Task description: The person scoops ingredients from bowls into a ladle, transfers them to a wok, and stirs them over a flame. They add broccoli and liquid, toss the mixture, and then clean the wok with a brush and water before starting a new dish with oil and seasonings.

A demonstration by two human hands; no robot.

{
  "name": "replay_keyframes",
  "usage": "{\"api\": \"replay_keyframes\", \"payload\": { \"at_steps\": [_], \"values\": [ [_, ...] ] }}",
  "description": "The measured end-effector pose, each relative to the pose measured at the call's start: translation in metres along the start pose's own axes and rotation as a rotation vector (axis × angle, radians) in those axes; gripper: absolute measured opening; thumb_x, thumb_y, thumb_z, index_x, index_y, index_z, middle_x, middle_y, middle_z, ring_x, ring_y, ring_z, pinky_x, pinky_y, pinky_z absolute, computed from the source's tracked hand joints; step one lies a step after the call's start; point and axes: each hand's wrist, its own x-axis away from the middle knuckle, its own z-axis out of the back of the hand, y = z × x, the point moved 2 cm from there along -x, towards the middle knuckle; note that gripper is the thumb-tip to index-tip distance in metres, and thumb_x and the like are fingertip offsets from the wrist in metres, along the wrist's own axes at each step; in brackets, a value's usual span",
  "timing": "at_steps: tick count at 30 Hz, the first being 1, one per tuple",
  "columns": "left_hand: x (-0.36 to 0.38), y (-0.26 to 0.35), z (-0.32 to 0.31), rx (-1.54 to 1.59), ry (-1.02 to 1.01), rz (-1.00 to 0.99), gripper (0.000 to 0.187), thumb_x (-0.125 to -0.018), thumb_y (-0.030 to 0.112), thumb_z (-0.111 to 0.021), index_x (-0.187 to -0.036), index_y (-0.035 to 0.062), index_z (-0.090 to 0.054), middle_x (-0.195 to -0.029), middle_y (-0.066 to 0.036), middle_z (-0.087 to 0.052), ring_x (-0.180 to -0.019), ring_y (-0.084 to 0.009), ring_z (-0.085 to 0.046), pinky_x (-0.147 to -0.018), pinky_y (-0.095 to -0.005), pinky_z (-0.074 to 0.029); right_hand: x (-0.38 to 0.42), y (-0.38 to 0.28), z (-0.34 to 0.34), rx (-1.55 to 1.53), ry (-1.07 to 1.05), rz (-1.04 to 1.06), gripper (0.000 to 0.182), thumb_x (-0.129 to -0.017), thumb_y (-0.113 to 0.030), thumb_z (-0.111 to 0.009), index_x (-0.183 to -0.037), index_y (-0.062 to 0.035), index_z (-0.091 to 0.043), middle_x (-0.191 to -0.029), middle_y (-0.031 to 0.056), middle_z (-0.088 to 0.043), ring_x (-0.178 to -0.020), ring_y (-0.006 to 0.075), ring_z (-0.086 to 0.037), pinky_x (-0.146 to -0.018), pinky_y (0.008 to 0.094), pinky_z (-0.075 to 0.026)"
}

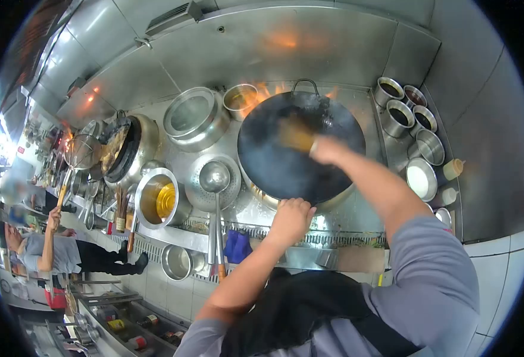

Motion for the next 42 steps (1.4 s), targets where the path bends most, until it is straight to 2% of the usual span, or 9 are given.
{"api": "replay_keyframes", "payload": {
  "at_steps": [6,10,13,16,20,26,28,30,42],
  "values": [
    [0.043,0.006,0.006,-0.012,0.195,-0.024,0.049,-0.074,0.001,-0.054,-0.122,0.0001,-0.051,-0.119,-0.017,-0.053,-0.115,-0.0336,-0.049,-0.096,-0.0447,-0.038,0.015,0.060,0.022,-0.183,-0.647,0.103,0.065,-0.080,-0.043,-0.065,-0.139,-0.0275,-0.042,-0.093,0.0066,-0.069,-0.088,0.0336,-0.062,-0.059,0.0381,-0.055],
    [0.052,0.012,0.004,-0.092,0.209,-0.009,0.056,-0.073,0.000,-0.054,-0.128,-0.0017,-0.046,-0.129,-0.018,-0.048,-0.126,-0.0337,-0.042,-0.100,-0.0448,-0.036,-0.035,0.070,0.108,0.308,0.499,-0.185,0.036,-0.089,-0.027,-0.044,-0.115,-0.0076,-0.059,-0.104,0.0176,-0.065,-0.099,0.0324,-0.062,-0.084,0.0407,-0.049],
    [0.056,0.014,-0.004,-0.054,0.174,0.068,0.061,-0.073,0.000,-0.054,-0.133,-0.0024,-0.041,-0.134,-0.018,-0.044,-0.131,-0.0332,-0.037,-0.101,-0.0442,-0.035,-0.089,0.072,0.014,0.066,0.444,-0.099,0.034,-0.088,-0.023,-0.046,-0.114,-0.0058,-0.058,-0.102,0.0204,-0.065,-0.098,0.0336,-0.062,-0.085,0.0431,-0.048],
    [0.059,0.008,-0.003,-0.079,0.134,0.003,0.062,-0.074,0.003,-0.054,-0.134,-0.0023,-0.040,-0.136,-0.017,-0.042,-0.132,-0.0322,-0.035,-0.099,-0.0409,-0.037,0.033,-0.042,-0.012,-0.024,-0.436,-0.007,0.045,-0.087,-0.028,-0.053,-0.126,-0.0068,-0.049,-0.105,0.0177,-0.064,-0.089,0.0343,-0.065,-0.066,0.0444,-0.055],
    [0.061,0.013,-0.001,-0.099,0.187,0.000,0.059,-0.077,0.005,-0.054,-0.134,-0.0019,-0.040,-0.136,-0.017,-0.041,-0.133,-0.0294,-0.035,-0.096,-0.0389,-0.039,0.070,0.013,0.025,-0.161,-0.695,-0.080,0.054,-0.087,-0.041,-0.058,-0.137,-0.0240,-0.044,-0.122,-0.0002,-0.054,-0.100,0.0191,-0.053,-0.068,0.0411,-0.052],
    [0.063,0.014,-0.006,-0.082,0.201,0.040,0.061,-0.077,0.005,-0.054,-0.136,-0.0016,-0.037,-0.140,-0.015,-0.039,-0.135,-0.0281,-0.032,-0.098,-0.0377,-0.039,0.050,0.192,0.096,0.175,0.727,-0.103,0.067,-0.087,-0.023,-0.050,-0.146,-0.0144,-0.019,-0.094,0.0248,-0.064,-0.080,0.0372,-0.064,-0.070,0.0461,-0.051],
    [0.066,0.013,-0.008,-0.038,0.170,0.046,0.065,-0.074,0.004,-0.056,-0.136,-0.0006,-0.036,-0.141,-0.015,-0.037,-0.137,-0.0275,-0.029,-0.101,-0.0378,-0.039,0.112,0.164,0.063,-0.698,0.565,-0.215,0.077,-0.090,-0.019,-0.050,-0.148,-0.0217,0.001,-0.088,0.0199,-0.059,-0.040,0.0192,-0.051,-0.030,0.0280,-0.038],
    [0.066,0.013,-0.005,-0.026,0.177,0.054,0.066,-0.074,0.004,-0.057,-0.136,-0.0005,-0.036,-0.141,-0.015,-0.037,-0.137,-0.0274,-0.028,-0.101,-0.0381,-0.039,0.174,0.136,0.004,-1.009,0.626,-0.165,0.077,-0.090,-0.019,-0.051,-0.148,-0.0234,0.000,-0.089,0.0182,-0.058,-0.042,0.0196,-0.052,-0.032,0.0283,-0.039],
    [0.109,0.050,0.015,0.083,0.179,0.220,0.061,-0.077,0.009,-0.061,-0.134,0.0070,-0.039,-0.141,-0.020,-0.035,-0.119,-0.0376,-0.048,-0.097,-0.0422,-0.042,0.243,0.145,-0.145,0.215,-0.222,-0.157,0.067,-0.084,-0.029,-0.054,-0.142,-0.0110,-0.028,-0.104,0.0251,-0.061,-0.095,0.0414,-0.059,-0.083,0.0471,-0.047]
  ]
}}
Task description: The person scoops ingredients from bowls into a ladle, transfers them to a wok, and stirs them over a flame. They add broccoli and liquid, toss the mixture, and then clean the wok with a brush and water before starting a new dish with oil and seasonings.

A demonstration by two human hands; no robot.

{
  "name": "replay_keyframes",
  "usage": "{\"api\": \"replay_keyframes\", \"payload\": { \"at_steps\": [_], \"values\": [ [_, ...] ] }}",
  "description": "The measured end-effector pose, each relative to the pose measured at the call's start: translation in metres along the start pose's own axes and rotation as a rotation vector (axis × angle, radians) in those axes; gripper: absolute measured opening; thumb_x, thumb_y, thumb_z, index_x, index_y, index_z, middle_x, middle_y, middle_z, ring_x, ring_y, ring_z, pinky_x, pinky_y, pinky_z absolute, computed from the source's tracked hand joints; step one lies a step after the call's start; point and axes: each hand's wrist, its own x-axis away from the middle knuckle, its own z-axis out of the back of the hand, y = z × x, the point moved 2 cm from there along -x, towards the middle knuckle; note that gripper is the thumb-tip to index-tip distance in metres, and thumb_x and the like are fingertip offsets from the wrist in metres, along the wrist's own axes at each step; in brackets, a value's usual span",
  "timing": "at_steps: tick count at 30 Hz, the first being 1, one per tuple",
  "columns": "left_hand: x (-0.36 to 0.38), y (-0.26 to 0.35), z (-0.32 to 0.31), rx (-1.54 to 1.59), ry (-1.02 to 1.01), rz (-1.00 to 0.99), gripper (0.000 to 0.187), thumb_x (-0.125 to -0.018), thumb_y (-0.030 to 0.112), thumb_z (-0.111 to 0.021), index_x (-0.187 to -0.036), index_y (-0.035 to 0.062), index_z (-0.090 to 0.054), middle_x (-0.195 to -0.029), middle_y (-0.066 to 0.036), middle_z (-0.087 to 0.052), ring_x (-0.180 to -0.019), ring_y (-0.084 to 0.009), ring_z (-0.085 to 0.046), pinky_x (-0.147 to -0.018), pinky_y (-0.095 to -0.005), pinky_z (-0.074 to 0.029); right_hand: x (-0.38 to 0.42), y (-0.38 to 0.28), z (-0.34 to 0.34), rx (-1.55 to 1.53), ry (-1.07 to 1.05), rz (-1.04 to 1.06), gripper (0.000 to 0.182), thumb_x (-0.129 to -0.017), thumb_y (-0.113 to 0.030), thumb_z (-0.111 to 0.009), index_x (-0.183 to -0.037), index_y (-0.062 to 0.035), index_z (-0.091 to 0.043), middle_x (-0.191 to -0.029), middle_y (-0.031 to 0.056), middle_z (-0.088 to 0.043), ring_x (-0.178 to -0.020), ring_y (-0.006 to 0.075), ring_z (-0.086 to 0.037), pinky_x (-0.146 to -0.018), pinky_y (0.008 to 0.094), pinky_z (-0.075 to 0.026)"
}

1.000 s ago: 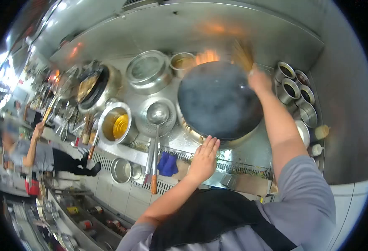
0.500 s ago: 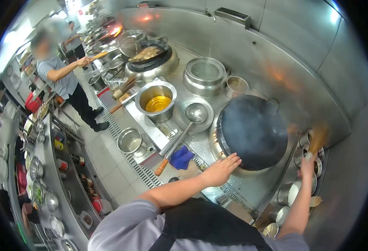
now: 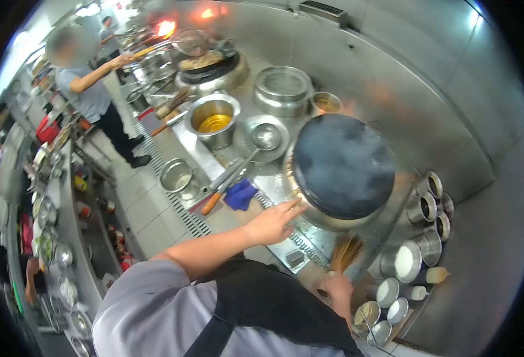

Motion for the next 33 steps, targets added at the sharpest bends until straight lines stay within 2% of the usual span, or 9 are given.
{"api": "replay_keyframes", "payload": {
  "at_steps": [6,9,12,19,21,25,27,29,33],
  "values": [
    [0.098,-0.003,0.021,-0.017,-0.195,0.249,0.057,-0.080,0.013,-0.058,-0.133,0.0093,-0.040,-0.135,-0.016,-0.042,-0.102,-0.0376,-0.057,-0.086,-0.0455,-0.048,-0.031,-0.061,0.031,-0.062,0.474,0.590,0.062,-0.084,-0.026,-0.059,-0.139,-0.0065,-0.038,-0.113,0.0234,-0.055,-0.096,0.0379,-0.059,-0.083,0.0446,-0.047],
    [0.153,0.004,0.040,-0.016,-0.191,0.428,0.052,-0.080,0.015,-0.058,-0.130,0.0079,-0.044,-0.128,-0.016,-0.049,-0.100,-0.0364,-0.058,-0.083,-0.0458,-0.049,-0.035,-0.119,0.024,-0.215,0.195,0.800,0.057,-0.086,-0.024,-0.060,-0.136,-0.0046,-0.042,-0.108,0.0191,-0.058,-0.090,0.0310,-0.061,-0.080,0.0394,-0.049],
    [0.208,0.005,0.048,-0.005,-0.075,0.533,0.047,-0.083,0.019,-0.057,-0.127,0.0059,-0.048,-0.122,-0.016,-0.053,-0.099,-0.0354,-0.059,-0.085,-0.0447,-0.048,-0.022,-0.171,-0.002,-0.565,-0.454,0.773,0.048,-0.092,-0.016,-0.054,-0.136,-0.0035,-0.041,-0.106,0.0135,-0.059,-0.087,0.0213,-0.063,-0.074,0.0319,-0.051],
    [0.369,0.011,0.058,0.003,0.312,0.861,0.046,-0.083,0.020,-0.057,-0.126,0.0070,-0.049,-0.121,-0.016,-0.054,-0.096,-0.0349,-0.060,-0.083,-0.0432,-0.048,0.020,-0.291,-0.068,-1.025,-1.261,0.449,0.053,-0.094,-0.037,-0.050,-0.133,-0.0042,-0.038,-0.111,0.0215,-0.056,-0.096,0.0318,-0.061,-0.083,0.0442,-0.052],
    [0.428,0.033,0.078,0.086,0.462,1.134,0.044,-0.083,0.019,-0.056,-0.126,0.0093,-0.051,-0.118,-0.015,-0.057,-0.097,-0.0330,-0.060,-0.083,-0.0417,-0.048,-0.003,-0.334,-0.088,-1.167,-1.070,0.378,0.065,-0.086,-0.055,-0.055,-0.123,-0.0038,-0.041,-0.118,0.0276,-0.051,-0.109,0.0385,-0.054,-0.093,0.0476,-0.047],
    [0.590,0.046,0.078,-0.076,1.064,1.517,0.028,-0.085,0.021,-0.056,-0.108,0.0056,-0.062,-0.102,-0.017,-0.064,-0.091,-0.0285,-0.063,-0.083,-0.0389,-0.048,-0.035,-0.413,-0.106,-1.656,-0.882,0.173,0.065,-0.089,-0.049,-0.054,-0.117,0.0075,-0.040,-0.115,0.0263,-0.051,-0.109,0.0409,-0.053,-0.099,0.0524,-0.043],
    [0.671,0.065,0.085,-0.018,1.465,1.719,0.025,-0.086,0.021,-0.054,-0.101,0.0030,-0.063,-0.093,-0.015,-0.067,-0.091,-0.0255,-0.063,-0.080,-0.0357,-0.049,-0.070,-0.439,-0.111,-1.855,-0.865,0.187,0.055,-0.091,-0.046,-0.052,-0.095,0.0084,-0.048,-0.100,0.0279,-0.054,-0.107,0.0421,-0.053,-0.099,0.0537,-0.043],
    [0.742,0.088,0.089,-0.180,1.875,1.816,0.026,-0.084,0.027,-0.056,-0.093,0.0042,-0.063,-0.073,-0.012,-0.065,-0.063,-0.0231,-0.063,-0.064,-0.0352,-0.049,-0.052,-0.440,-0.099,-1.956,-0.835,0.156,0.048,-0.094,-0.041,-0.048,-0.088,0.0059,-0.049,-0.091,0.0209,-0.056,-0.091,0.0351,-0.057,-0.085,0.0463,-0.051],
    [0.850,0.105,0.095,-0.149,2.143,1.943,0.032,-0.082,0.031,-0.059,-0.085,0.0000,-0.064,-0.069,-0.015,-0.065,-0.063,-0.0272,-0.063,-0.065,-0.0373,-0.048,-0.118,-0.402,-0.056,-1.780,-0.931,0.626,0.029,-0.095,-0.026,-0.038,-0.086,-0.0005,-0.050,-0.074,0.0068,-0.051,-0.062,0.0170,-0.049,-0.050,0.0284,-0.035]
  ]
}}
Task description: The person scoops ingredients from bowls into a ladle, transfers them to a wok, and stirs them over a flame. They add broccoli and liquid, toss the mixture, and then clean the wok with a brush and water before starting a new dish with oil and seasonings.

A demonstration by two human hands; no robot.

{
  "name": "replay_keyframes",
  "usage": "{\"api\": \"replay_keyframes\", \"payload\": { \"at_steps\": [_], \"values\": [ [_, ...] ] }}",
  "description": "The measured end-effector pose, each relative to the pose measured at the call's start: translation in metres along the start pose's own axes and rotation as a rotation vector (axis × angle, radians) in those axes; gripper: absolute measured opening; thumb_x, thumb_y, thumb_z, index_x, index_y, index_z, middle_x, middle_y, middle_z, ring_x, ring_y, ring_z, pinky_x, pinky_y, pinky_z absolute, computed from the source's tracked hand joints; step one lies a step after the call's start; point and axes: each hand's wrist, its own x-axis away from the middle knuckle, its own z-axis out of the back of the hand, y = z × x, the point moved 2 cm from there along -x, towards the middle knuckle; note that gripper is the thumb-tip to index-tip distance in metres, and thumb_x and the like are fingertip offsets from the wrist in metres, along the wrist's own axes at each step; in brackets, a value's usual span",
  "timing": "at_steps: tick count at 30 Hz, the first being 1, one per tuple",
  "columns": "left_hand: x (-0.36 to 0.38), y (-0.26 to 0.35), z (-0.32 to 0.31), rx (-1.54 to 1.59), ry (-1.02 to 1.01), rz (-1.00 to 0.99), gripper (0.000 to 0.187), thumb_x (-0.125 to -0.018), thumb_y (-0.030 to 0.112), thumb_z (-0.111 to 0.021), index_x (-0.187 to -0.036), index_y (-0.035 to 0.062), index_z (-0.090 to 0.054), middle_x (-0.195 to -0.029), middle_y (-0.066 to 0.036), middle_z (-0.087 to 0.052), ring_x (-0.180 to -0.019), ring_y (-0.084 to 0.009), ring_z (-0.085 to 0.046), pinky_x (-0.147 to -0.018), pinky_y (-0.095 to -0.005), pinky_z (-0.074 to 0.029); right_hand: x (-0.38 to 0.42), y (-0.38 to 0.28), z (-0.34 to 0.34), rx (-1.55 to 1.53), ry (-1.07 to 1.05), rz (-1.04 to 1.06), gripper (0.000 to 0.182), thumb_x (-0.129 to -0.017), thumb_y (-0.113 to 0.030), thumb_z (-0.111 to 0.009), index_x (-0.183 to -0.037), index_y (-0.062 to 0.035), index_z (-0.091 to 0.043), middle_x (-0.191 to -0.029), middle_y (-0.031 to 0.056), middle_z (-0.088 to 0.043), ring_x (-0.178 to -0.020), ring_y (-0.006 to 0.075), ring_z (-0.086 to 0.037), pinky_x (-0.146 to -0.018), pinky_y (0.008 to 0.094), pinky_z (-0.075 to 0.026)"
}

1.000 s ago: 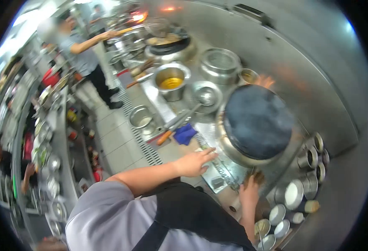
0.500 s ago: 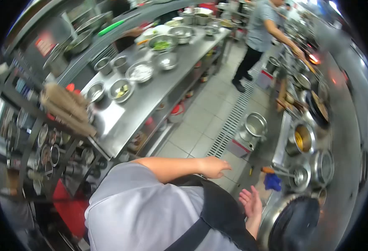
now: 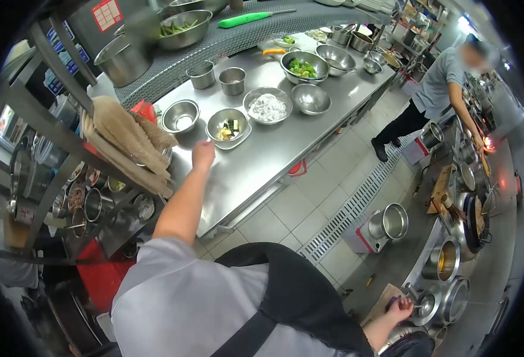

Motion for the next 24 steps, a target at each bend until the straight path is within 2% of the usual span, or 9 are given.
{"api": "replay_keyframes", "payload": {
  "at_steps": [4,5,8,9,10,11,12,16,24],
  "values": [
    [-0.107,-0.063,-0.025,-0.333,-0.052,-0.222,0.050,-0.078,0.042,-0.061,-0.067,-0.0066,-0.065,-0.074,-0.026,-0.063,-0.071,-0.0392,-0.063,-0.068,-0.0435,-0.047,0.043,-0.073,-0.027,1.213,0.708,-0.084,0.017,-0.082,-0.021,-0.049,-0.069,-0.0093,-0.049,-0.050,0.0029,-0.042,-0.040,0.0165,-0.044,-0.036,0.0299,-0.032],
    [-0.084,-0.025,-0.013,-0.592,-0.132,-0.293,0.053,-0.074,0.046,-0.063,-0.073,-0.0069,-0.066,-0.076,-0.025,-0.065,-0.074,-0.0382,-0.064,-0.069,-0.0447,-0.048,0.024,-0.102,0.028,1.407,0.521,0.178,0.017,-0.080,-0.021,-0.051,-0.067,-0.0089,-0.051,-0.048,0.0042,-0.041,-0.038,0.0189,-0.043,-0.035,0.0348,-0.033],
    [-0.095,-0.019,-0.013,-0.371,-0.137,-0.014,0.031,-0.071,0.031,-0.067,-0.075,0.0007,-0.061,-0.059,-0.008,-0.058,-0.049,-0.0226,-0.055,-0.047,-0.0338,-0.045,0.045,-0.142,0.054,2.000,0.619,0.550,0.026,-0.084,-0.023,-0.054,-0.080,0.0020,-0.061,-0.064,0.0172,-0.060,-0.051,0.0264,-0.057,-0.046,0.0410,-0.043],
    [-0.112,-0.034,-0.017,0.046,-0.201,0.077,0.038,-0.070,0.035,-0.069,-0.082,-0.0019,-0.068,-0.079,-0.018,-0.067,-0.063,-0.0231,-0.066,-0.055,-0.0349,-0.052,0.109,-0.110,-0.067,2.047,0.636,0.453,0.039,-0.086,-0.031,-0.050,-0.084,0.0058,-0.063,-0.090,0.0284,-0.062,-0.086,0.0423,-0.061,-0.073,0.0495,-0.046],
    [-0.224,-0.105,-0.027,-0.458,-0.288,-0.332,0.030,-0.076,0.029,-0.065,-0.081,-0.0002,-0.066,-0.075,-0.013,-0.065,-0.057,-0.0216,-0.064,-0.047,-0.0331,-0.051,0.095,-0.122,-0.039,1.918,0.745,0.428,0.040,-0.085,-0.033,-0.054,-0.086,0.0061,-0.062,-0.090,0.0273,-0.063,-0.087,0.0422,-0.061,-0.075,0.0491,-0.046],
    [-0.119,-0.020,-0.007,0.006,-0.168,0.126,0.026,-0.081,0.025,-0.060,-0.087,-0.0008,-0.063,-0.077,-0.013,-0.063,-0.065,-0.0245,-0.064,-0.050,-0.0351,-0.054,0.094,-0.130,-0.040,1.924,0.824,0.428,0.038,-0.082,-0.031,-0.057,-0.089,0.0064,-0.061,-0.091,0.0276,-0.063,-0.088,0.0430,-0.060,-0.076,0.0489,-0.047],
    [-0.094,0.000,-0.005,0.249,-0.139,0.166,0.029,-0.084,0.023,-0.056,-0.093,-0.0043,-0.060,-0.084,-0.016,-0.063,-0.070,-0.0280,-0.065,-0.052,-0.0373,-0.056,0.081,-0.132,-0.026,1.803,0.827,0.679,0.023,-0.079,-0.020,-0.057,-0.080,0.0035,-0.058,-0.065,0.0183,-0.060,-0.050,0.0288,-0.058,-0.048,0.0408,-0.045],
    [-0.073,0.031,0.013,0.194,-0.165,0.068,0.041,-0.085,0.026,-0.049,-0.101,-0.0105,-0.058,-0.082,-0.016,-0.064,-0.060,-0.0256,-0.064,-0.052,-0.0310,-0.054,0.104,-0.114,-0.135,1.190,0.550,0.502,0.007,-0.081,-0.012,-0.050,-0.080,-0.0056,-0.052,-0.056,0.0009,-0.047,-0.038,0.0106,-0.044,-0.034,0.0273,-0.032],
    [0.032,0.102,0.013,0.345,-0.121,-0.052,0.033,-0.085,0.022,-0.047,-0.103,-0.0043,-0.056,-0.093,-0.016,-0.061,-0.073,-0.0273,-0.065,-0.061,-0.0306,-0.053,0.020,-0.096,-0.141,1.116,0.427,0.135,0.008,-0.076,-0.008,-0.054,-0.080,-0.0014,-0.054,-0.058,0.0050,-0.053,-0.039,0.0140,-0.046,-0.035,0.0320,-0.033]
  ]
}}
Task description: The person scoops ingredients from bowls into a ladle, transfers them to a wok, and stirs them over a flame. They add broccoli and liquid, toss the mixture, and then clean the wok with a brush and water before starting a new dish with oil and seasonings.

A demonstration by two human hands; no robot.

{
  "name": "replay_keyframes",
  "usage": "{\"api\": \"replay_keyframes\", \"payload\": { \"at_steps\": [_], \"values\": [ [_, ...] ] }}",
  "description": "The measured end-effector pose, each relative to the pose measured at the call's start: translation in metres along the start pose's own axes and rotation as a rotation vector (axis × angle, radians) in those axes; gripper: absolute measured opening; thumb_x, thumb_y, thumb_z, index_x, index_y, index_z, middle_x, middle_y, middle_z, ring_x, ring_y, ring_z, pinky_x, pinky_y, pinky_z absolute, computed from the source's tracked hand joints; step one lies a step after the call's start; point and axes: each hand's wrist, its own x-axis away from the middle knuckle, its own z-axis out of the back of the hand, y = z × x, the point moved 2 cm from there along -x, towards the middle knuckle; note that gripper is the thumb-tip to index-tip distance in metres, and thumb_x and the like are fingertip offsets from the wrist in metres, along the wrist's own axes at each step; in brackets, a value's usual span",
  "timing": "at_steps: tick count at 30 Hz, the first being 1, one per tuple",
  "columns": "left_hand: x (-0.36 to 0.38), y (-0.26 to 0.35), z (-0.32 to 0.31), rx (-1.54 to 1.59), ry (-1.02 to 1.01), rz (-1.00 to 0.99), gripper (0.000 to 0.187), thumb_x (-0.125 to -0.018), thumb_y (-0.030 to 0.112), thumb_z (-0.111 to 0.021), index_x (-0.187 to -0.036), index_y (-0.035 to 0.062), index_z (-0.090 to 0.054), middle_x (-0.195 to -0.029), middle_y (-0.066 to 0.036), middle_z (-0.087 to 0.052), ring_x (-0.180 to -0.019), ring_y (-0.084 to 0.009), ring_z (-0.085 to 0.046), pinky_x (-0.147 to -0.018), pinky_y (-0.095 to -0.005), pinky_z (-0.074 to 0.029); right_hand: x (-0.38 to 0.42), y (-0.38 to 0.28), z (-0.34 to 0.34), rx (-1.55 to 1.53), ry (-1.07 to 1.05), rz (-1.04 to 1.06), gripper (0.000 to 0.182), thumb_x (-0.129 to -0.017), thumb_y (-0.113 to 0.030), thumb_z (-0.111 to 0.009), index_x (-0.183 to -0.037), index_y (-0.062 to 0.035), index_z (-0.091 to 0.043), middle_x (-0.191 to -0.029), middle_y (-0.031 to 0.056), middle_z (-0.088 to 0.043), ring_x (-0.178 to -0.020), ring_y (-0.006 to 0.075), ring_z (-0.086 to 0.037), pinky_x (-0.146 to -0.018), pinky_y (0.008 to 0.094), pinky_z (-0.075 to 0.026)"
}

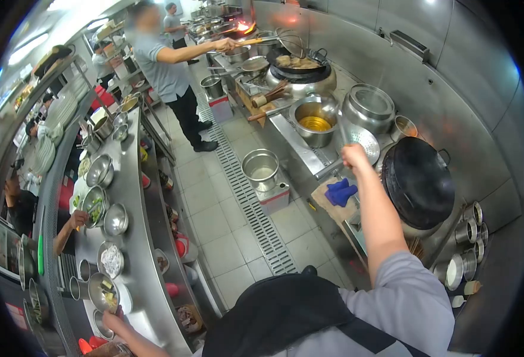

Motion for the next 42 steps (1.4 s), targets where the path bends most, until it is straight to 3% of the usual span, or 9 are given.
{"api": "replay_keyframes", "payload": {
  "at_steps": [2,10,27,29,31,32,34,36,42],
  "values": [
    [0.027,0.003,-0.023,0.060,-0.126,-0.020,0.029,-0.084,0.020,-0.048,-0.101,-0.0026,-0.053,-0.094,-0.015,-0.059,-0.073,-0.0289,-0.064,-0.063,-0.0322,-0.054,-0.029,0.014,-0.018,0.077,0.021,-0.018,0.012,-0.073,-0.007,-0.055,-0.064,0.0004,-0.052,-0.052,0.0070,-0.050,-0.037,0.0163,-0.045,-0.034,0.0333,-0.031],
    [0.151,0.012,-0.114,0.042,-0.399,-0.098,0.015,-0.083,0.020,-0.046,-0.090,0.0077,-0.052,-0.084,-0.006,-0.060,-0.063,-0.0178,-0.062,-0.052,-0.0247,-0.048,-0.025,0.014,0.014,-0.229,-0.218,-0.188,0.013,-0.082,-0.009,-0.055,-0.070,-0.0077,-0.049,-0.056,0.0014,-0.049,-0.044,0.0123,-0.046,-0.039,0.0288,-0.036],
    [0.317,-0.013,-0.409,-0.157,-1.346,-0.085,0.010,-0.085,0.014,-0.049,-0.078,0.0078,-0.046,-0.067,-0.001,-0.049,-0.054,-0.0098,-0.052,-0.048,-0.0248,-0.046,0.166,0.055,0.172,-1.352,-0.284,-0.086,0.031,-0.091,-0.017,-0.049,-0.115,0.0029,-0.050,-0.064,-0.0004,-0.043,-0.042,0.0067,-0.036,-0.035,0.0214,-0.028],
    [0.329,-0.023,-0.423,-0.167,-1.451,-0.111,0.011,-0.086,0.016,-0.050,-0.079,0.0080,-0.046,-0.070,-0.001,-0.050,-0.058,-0.0107,-0.054,-0.050,-0.0254,-0.047,0.194,0.078,0.193,-1.250,-0.052,-0.037,0.031,-0.091,-0.017,-0.049,-0.116,-0.0001,-0.051,-0.064,0.0002,-0.046,-0.041,0.0080,-0.037,-0.035,0.0234,-0.029],
    [0.345,-0.032,-0.428,-0.183,-1.526,-0.075,0.013,-0.087,0.017,-0.050,-0.078,0.0087,-0.046,-0.070,-0.001,-0.050,-0.059,-0.0109,-0.054,-0.050,-0.0251,-0.048,0.208,0.111,0.202,-0.227,0.518,-0.185,0.031,-0.087,-0.018,-0.050,-0.112,-0.0012,-0.055,-0.065,0.0073,-0.055,-0.045,0.0173,-0.051,-0.040,0.0301,-0.039],
    [0.353,-0.037,-0.430,-0.174,-1.552,-0.046,0.011,-0.087,0.015,-0.049,-0.079,0.0087,-0.045,-0.070,-0.002,-0.053,-0.057,-0.0111,-0.054,-0.050,-0.0245,-0.047,0.216,0.133,0.208,-0.227,0.531,-0.200,0.031,-0.087,-0.018,-0.050,-0.112,-0.0012,-0.055,-0.065,0.0073,-0.055,-0.045,0.0173,-0.051,-0.040,0.0301,-0.039],
    [0.355,-0.067,-0.439,-0.172,-1.632,0.009,0.007,-0.087,0.012,-0.048,-0.082,0.0080,-0.045,-0.072,-0.004,-0.056,-0.056,-0.0124,-0.055,-0.048,-0.0246,-0.048,0.246,0.160,0.225,0.716,0.870,-0.188,0.031,-0.082,-0.019,-0.053,-0.104,0.0032,-0.056,-0.076,0.0180,-0.063,-0.063,0.0324,-0.062,-0.058,0.0400,-0.049],
    [0.373,-0.078,-0.436,-0.209,-1.673,0.076,0.005,-0.086,0.011,-0.047,-0.083,0.0071,-0.046,-0.074,-0.007,-0.059,-0.055,-0.0140,-0.057,-0.047,-0.0252,-0.049,0.290,0.126,0.213,0.330,0.841,-0.383,0.033,-0.079,-0.020,-0.055,-0.100,0.0055,-0.057,-0.091,0.0259,-0.063,-0.087,0.0403,-0.062,-0.078,0.0442,-0.048],
    [0.407,-0.084,-0.437,-0.310,-1.843,0.093,0.009,-0.087,0.012,-0.047,-0.091,0.0054,-0.052,-0.078,-0.005,-0.061,-0.061,-0.0127,-0.059,-0.050,-0.0255,-0.048,0.340,0.161,0.214,0.695,0.851,-0.235,0.044,-0.080,-0.022,-0.057,-0.117,0.0014,-0.055,-0.100,0.0267,-0.062,-0.098,0.0414,-0.059,-0.085,0.0435,-0.046]
  ]
}}
